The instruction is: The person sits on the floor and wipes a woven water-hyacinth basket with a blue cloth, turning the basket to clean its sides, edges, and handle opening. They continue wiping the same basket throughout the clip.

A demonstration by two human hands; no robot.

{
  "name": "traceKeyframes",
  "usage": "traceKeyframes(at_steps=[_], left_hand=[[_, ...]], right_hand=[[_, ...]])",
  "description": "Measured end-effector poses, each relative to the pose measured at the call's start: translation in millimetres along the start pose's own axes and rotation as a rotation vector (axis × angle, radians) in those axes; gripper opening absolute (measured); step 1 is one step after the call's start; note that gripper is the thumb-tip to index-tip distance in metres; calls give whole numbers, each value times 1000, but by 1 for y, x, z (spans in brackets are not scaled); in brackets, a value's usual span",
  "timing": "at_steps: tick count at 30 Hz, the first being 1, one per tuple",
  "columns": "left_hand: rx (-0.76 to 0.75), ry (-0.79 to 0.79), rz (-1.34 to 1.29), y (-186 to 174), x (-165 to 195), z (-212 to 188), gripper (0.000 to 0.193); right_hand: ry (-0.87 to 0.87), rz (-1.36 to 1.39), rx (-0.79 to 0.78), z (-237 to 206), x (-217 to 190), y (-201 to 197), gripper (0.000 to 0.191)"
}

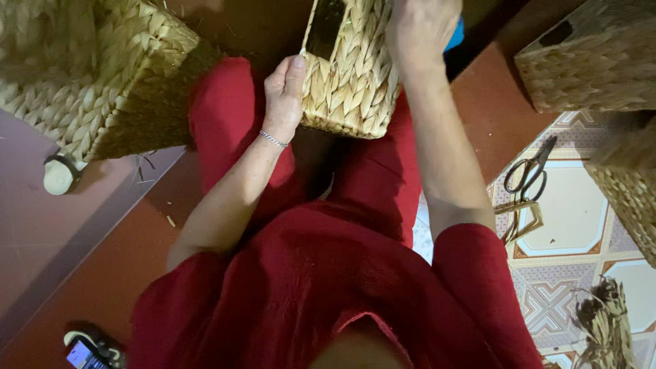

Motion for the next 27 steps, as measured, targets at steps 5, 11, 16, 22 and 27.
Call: traceKeyframes(at_steps=[5,11,16,22,27], left_hand=[[-3,-4,-24,2,3,0,32],[-34,-59,7,5,16,-7,35],[-151,-233,-68,13,26,-3,37],[-275,-467,-44,10,21,26,47],[-308,-538,120,30,18,78,66]], right_hand=[[-266,-17,216,-52,-63,-88,60],[-286,242,-14,-110,-94,-166,58],[-204,465,-69,-117,-80,-188,54],[368,822,-119,-137,-5,-169,43],[1001,1218,-66,-175,25,-125,43]])
Point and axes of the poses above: each hand's wrist, its own z-axis towards the middle knuckle, its own y-axis out of the palm, x = y × z, the point moved 6 cm from there along z, towards the middle knuckle, and after that the axes turned 13 degrees about x, right-handed, at the moved point
